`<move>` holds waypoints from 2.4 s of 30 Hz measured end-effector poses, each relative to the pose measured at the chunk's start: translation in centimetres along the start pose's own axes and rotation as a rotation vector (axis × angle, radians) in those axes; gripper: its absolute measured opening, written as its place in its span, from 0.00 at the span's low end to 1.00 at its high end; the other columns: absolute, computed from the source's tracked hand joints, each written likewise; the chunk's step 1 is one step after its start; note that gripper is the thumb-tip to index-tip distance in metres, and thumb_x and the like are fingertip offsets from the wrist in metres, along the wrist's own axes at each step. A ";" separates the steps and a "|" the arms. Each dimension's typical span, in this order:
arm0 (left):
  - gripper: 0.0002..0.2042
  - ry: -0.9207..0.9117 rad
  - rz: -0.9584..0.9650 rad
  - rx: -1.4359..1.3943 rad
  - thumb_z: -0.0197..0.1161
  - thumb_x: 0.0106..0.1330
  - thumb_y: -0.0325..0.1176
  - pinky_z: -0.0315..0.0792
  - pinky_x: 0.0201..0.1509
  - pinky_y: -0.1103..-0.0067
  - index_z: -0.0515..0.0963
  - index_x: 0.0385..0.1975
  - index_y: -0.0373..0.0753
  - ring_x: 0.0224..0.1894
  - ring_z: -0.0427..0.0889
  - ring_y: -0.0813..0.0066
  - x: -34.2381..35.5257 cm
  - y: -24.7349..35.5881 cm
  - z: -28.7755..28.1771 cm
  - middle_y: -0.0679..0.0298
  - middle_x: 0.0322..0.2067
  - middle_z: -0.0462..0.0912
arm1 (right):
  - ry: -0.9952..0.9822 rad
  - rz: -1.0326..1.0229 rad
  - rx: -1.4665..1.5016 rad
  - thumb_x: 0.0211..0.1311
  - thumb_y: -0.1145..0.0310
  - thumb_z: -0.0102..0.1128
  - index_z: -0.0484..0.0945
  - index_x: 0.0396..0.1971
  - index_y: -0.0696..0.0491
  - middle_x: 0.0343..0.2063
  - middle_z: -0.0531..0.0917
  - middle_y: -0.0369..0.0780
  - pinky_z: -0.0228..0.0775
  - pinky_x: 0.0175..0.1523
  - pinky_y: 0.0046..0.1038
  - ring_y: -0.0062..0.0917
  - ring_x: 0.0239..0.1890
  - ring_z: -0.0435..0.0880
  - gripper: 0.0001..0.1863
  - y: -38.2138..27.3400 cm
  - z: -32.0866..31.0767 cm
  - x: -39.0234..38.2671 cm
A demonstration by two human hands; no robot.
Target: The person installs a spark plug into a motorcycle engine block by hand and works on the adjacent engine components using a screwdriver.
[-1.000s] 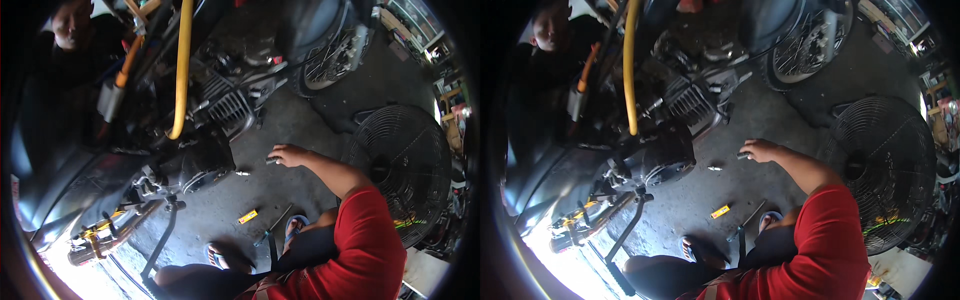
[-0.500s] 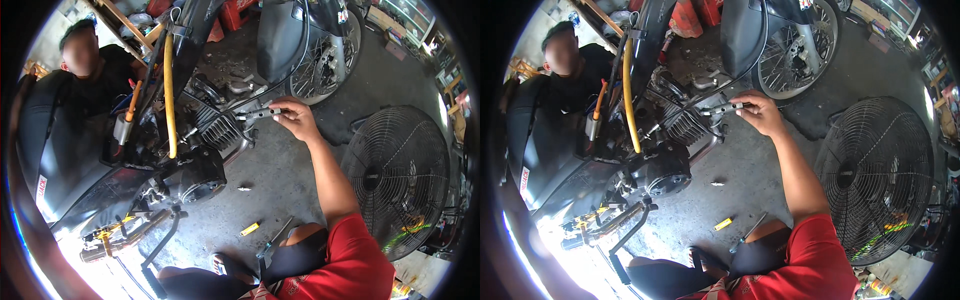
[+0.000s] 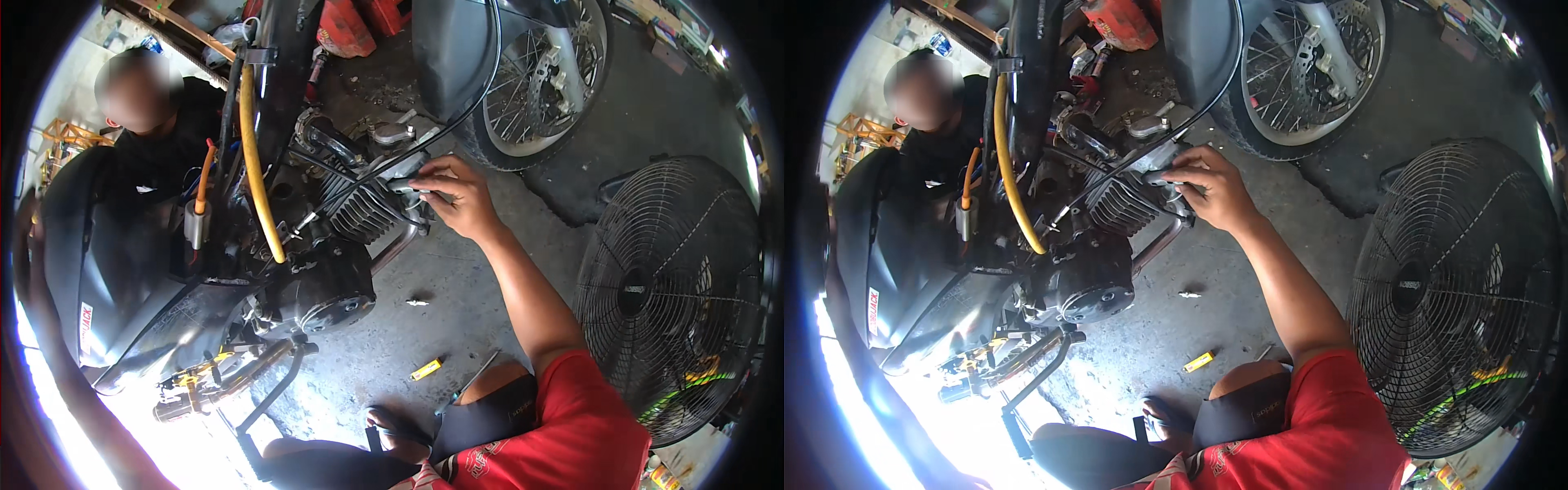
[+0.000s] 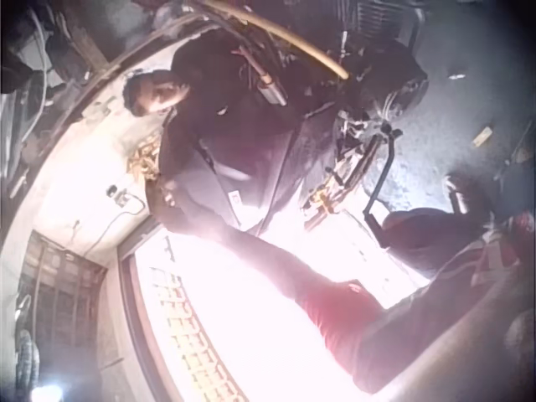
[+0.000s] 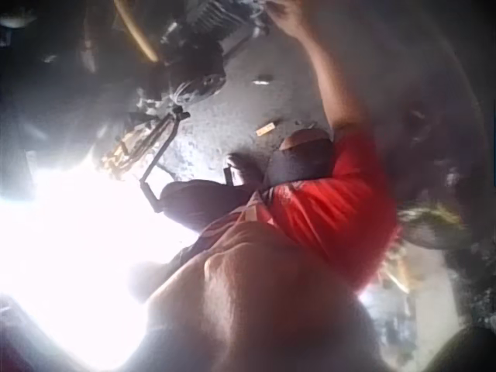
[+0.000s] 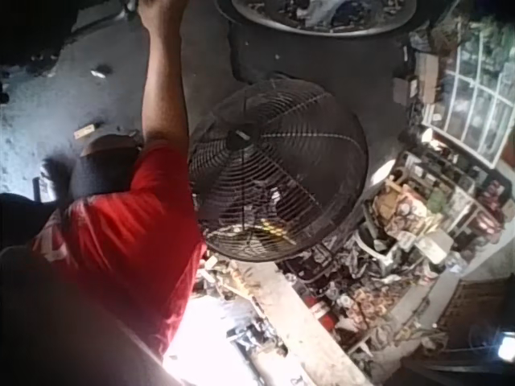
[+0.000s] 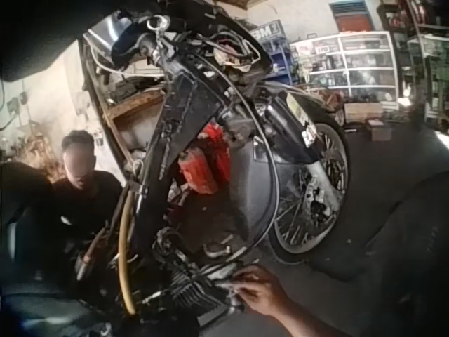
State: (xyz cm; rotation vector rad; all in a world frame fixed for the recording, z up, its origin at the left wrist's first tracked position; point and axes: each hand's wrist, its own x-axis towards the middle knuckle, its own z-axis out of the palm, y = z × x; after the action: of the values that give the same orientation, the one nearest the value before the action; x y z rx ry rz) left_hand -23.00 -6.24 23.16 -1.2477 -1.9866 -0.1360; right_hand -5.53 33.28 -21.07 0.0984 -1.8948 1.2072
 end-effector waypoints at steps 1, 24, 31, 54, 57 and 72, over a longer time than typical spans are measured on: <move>0.15 -0.022 0.059 -0.066 0.54 0.73 0.38 0.75 0.53 0.75 0.81 0.49 0.38 0.46 0.84 0.70 -1.9 4.5 0.1 0.61 0.41 0.85 | 0.032 -0.005 0.009 0.52 0.83 0.71 0.89 0.43 0.48 0.40 0.83 0.38 0.80 0.43 0.26 0.27 0.41 0.87 0.18 0.0 0.4 0.1; 0.28 -1.324 -0.115 -0.747 0.70 0.59 0.53 0.77 0.55 0.60 0.74 0.53 0.41 0.51 0.79 0.51 -45.0 43.0 21.7 0.53 0.48 0.77 | 0.111 0.199 0.220 0.63 0.68 0.73 0.74 0.63 0.53 0.47 0.82 0.37 0.77 0.49 0.25 0.21 0.44 0.82 0.29 1.2 1.7 -1.9; 0.23 -1.385 -0.174 -0.793 0.64 0.65 0.44 0.83 0.45 0.57 0.71 0.58 0.42 0.50 0.81 0.49 -53.4 49.1 21.6 0.50 0.50 0.75 | 0.268 0.335 0.206 0.63 0.74 0.71 0.82 0.49 0.56 0.40 0.86 0.36 0.77 0.47 0.21 0.17 0.41 0.83 0.15 -0.1 1.4 -3.5; 0.21 -0.438 -0.569 -0.642 0.64 0.67 0.24 0.77 0.31 0.72 0.77 0.60 0.32 0.27 0.85 0.61 -16.8 31.8 16.1 0.49 0.32 0.84 | -0.056 0.350 0.204 0.54 0.74 0.75 0.86 0.45 0.51 0.36 0.83 0.34 0.82 0.42 0.22 0.17 0.35 0.83 0.16 -1.2 1.1 0.0; 0.21 -0.441 -0.564 -0.640 0.64 0.67 0.25 0.77 0.31 0.71 0.76 0.61 0.32 0.26 0.84 0.61 -16.6 31.9 16.4 0.50 0.31 0.83 | -0.077 0.391 0.235 0.54 0.75 0.76 0.85 0.43 0.53 0.34 0.84 0.34 0.82 0.43 0.21 0.15 0.34 0.83 0.16 -0.6 1.1 -0.1; 0.22 -0.520 -0.601 -0.723 0.57 0.70 0.26 0.80 0.39 0.57 0.65 0.62 0.29 0.40 0.84 0.36 -19.1 35.2 19.1 0.36 0.45 0.81 | -0.077 0.481 0.325 0.56 0.81 0.74 0.81 0.44 0.61 0.40 0.86 0.38 0.80 0.47 0.20 0.19 0.43 0.86 0.15 -0.6 0.7 -0.5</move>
State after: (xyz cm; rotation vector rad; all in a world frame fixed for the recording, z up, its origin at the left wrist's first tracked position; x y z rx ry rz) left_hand -0.89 6.85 -13.03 -1.1114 -2.8728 -0.9824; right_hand -5.34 32.23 -21.10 -0.1474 -1.8275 1.8556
